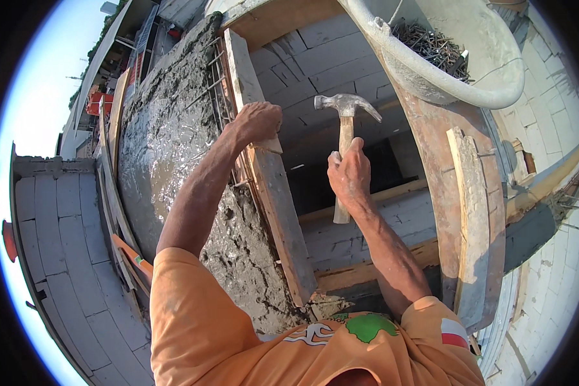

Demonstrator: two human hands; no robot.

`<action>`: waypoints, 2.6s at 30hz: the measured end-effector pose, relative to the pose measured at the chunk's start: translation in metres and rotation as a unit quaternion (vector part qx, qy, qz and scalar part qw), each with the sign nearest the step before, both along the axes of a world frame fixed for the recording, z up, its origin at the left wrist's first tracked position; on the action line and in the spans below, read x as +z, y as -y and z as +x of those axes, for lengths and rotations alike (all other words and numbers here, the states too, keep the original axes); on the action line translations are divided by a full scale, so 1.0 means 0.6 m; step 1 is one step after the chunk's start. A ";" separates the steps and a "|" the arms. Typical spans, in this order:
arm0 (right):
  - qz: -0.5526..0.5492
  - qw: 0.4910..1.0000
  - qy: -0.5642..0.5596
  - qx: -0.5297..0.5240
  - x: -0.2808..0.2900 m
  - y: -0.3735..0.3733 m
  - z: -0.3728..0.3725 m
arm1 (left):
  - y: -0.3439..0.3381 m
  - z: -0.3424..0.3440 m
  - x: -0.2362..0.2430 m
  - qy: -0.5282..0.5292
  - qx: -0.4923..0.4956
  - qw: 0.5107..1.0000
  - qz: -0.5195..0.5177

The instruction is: The person constructs a wooden form for a concrete column by leveling wooden boards with a spirit level and securing them using a hammer and nails.

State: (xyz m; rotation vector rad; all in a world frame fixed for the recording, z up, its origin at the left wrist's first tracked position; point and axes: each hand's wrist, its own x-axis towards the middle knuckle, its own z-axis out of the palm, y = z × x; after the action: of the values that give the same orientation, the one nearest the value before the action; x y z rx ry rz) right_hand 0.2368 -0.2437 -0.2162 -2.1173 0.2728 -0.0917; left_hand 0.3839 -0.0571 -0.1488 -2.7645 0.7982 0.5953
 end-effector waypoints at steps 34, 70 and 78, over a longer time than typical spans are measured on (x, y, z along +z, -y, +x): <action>-0.087 0.980 -0.045 0.173 0.003 -0.072 -0.050 | -0.057 0.012 -0.044 0.556 0.048 0.784 -0.272; -0.094 0.985 -0.049 0.138 -0.024 -0.044 -0.038 | -0.031 0.017 -0.036 0.178 0.325 0.836 -0.406; 0.037 0.989 -0.131 0.052 -0.008 -0.022 -0.023 | -0.035 0.013 -0.018 0.173 0.322 0.857 -0.363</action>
State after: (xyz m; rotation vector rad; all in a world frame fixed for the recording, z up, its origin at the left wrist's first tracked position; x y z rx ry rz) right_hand 0.2231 -0.2306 -0.2211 -2.0638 0.3151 0.2560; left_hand 0.3918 -0.0361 -0.1599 -3.6839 -0.0563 -0.2097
